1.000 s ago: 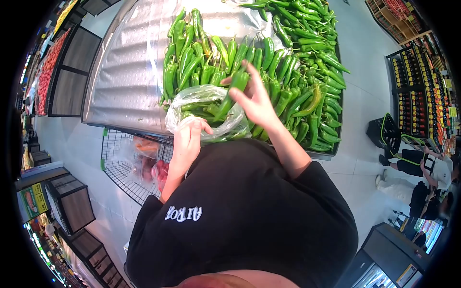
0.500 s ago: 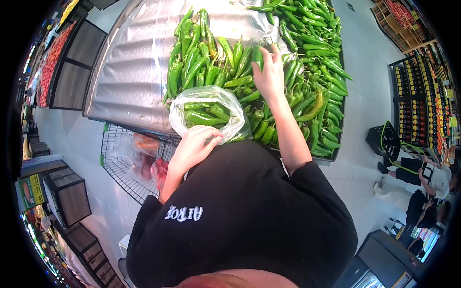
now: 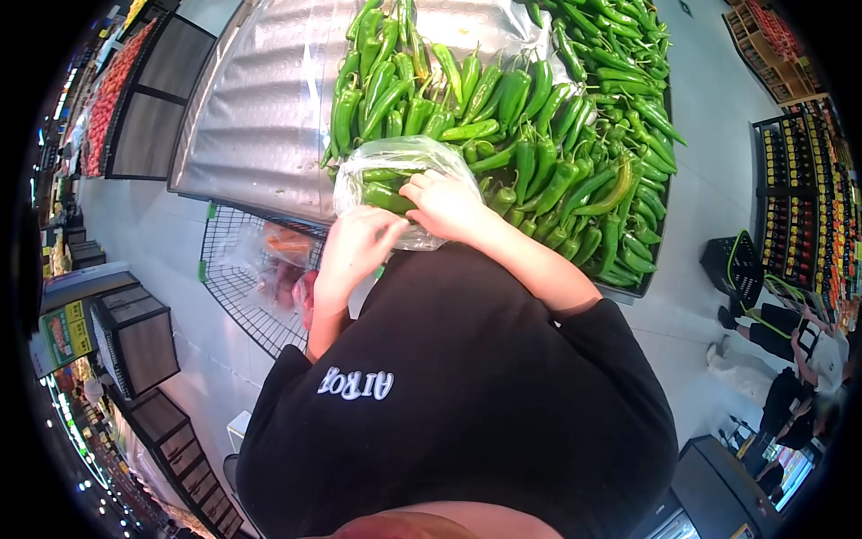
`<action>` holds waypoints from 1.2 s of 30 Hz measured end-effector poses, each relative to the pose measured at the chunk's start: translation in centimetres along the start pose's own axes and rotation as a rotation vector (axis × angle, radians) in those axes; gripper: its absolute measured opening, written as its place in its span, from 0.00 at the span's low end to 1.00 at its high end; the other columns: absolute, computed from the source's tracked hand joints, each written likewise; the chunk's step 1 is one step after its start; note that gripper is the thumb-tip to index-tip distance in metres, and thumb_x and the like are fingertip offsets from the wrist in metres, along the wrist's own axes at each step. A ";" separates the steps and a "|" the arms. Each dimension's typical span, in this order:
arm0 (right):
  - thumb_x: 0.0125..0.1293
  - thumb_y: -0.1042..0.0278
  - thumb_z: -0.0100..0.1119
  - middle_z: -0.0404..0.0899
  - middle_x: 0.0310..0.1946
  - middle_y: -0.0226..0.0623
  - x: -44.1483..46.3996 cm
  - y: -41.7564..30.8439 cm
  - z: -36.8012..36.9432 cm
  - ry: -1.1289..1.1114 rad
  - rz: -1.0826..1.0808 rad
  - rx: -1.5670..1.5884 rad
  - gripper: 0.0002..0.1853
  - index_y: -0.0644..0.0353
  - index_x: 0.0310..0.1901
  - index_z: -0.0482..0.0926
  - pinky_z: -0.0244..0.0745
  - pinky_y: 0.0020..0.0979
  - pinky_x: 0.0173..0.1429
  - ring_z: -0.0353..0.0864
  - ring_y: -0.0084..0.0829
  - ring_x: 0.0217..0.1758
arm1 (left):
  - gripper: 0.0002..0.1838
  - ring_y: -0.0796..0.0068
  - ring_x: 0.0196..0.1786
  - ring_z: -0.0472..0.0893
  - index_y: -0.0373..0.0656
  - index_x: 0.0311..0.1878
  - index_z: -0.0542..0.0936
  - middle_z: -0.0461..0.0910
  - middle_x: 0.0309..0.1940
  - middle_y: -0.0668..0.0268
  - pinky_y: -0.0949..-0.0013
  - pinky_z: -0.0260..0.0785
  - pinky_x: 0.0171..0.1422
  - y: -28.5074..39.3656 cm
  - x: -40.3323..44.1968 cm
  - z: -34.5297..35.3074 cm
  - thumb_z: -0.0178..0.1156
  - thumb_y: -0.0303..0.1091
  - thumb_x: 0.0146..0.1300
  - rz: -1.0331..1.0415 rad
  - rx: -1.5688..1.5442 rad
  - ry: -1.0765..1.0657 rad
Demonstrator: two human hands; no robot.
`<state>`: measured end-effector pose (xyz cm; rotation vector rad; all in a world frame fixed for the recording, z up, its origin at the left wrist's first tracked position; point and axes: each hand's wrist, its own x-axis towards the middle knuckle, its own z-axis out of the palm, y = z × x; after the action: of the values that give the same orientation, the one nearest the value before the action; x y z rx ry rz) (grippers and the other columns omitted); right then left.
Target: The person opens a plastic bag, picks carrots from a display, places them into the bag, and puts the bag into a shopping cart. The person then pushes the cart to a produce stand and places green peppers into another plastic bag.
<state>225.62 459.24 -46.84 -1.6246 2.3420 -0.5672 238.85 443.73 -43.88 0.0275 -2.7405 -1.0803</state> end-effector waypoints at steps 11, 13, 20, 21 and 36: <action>0.62 0.60 0.67 0.82 0.40 0.40 -0.2 0.4 0.4 0.052 -0.022 0.246 0.22 0.62 0.55 0.79 0.76 0.40 0.51 0.82 0.41 0.44 | 0.09 0.54 0.39 0.84 0.37 0.40 0.84 0.85 0.36 0.54 0.62 0.75 0.48 -2.1 -0.1 -2.2 0.62 0.35 0.68 -0.319 -0.019 0.353; 0.62 0.63 0.68 0.81 0.40 0.40 -0.7 -0.5 -1.7 0.086 -0.014 0.374 0.21 0.63 0.54 0.79 0.76 0.37 0.49 0.82 0.40 0.43 | 0.09 0.56 0.42 0.85 0.38 0.43 0.84 0.86 0.39 0.56 0.62 0.75 0.51 -1.9 -0.1 -2.0 0.62 0.34 0.69 -0.316 -0.196 0.440; 0.68 0.66 0.66 0.80 0.55 0.45 -2.9 -0.8 -5.9 0.365 0.034 1.465 0.23 0.63 0.62 0.73 0.77 0.36 0.58 0.80 0.33 0.58 | 0.20 0.60 0.57 0.80 0.41 0.57 0.80 0.87 0.47 0.63 0.57 0.65 0.67 0.6 0.6 -1.2 0.68 0.34 0.61 0.001 -0.214 0.343; 0.69 0.65 0.66 0.81 0.56 0.44 -3.2 -0.4 -6.3 0.350 0.016 1.569 0.22 0.63 0.61 0.74 0.76 0.37 0.61 0.80 0.32 0.58 | 0.24 0.60 0.57 0.80 0.40 0.59 0.79 0.87 0.47 0.64 0.57 0.64 0.69 1.2 0.9 -1.2 0.69 0.34 0.60 0.057 -0.186 0.319; 0.60 0.64 0.69 0.78 0.57 0.49 -4.5 -0.6 -5.3 0.302 -0.029 1.801 0.32 0.63 0.64 0.68 0.66 0.43 0.73 0.77 0.41 0.63 | 0.16 0.65 0.53 0.82 0.47 0.43 0.87 0.87 0.41 0.70 0.53 0.66 0.67 2.5 1.5 -0.3 0.76 0.32 0.50 0.294 -0.149 0.392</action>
<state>225.57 464.17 -41.92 -0.5876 0.8767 -2.0697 237.58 445.25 -41.74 -0.1628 -2.2280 -1.0613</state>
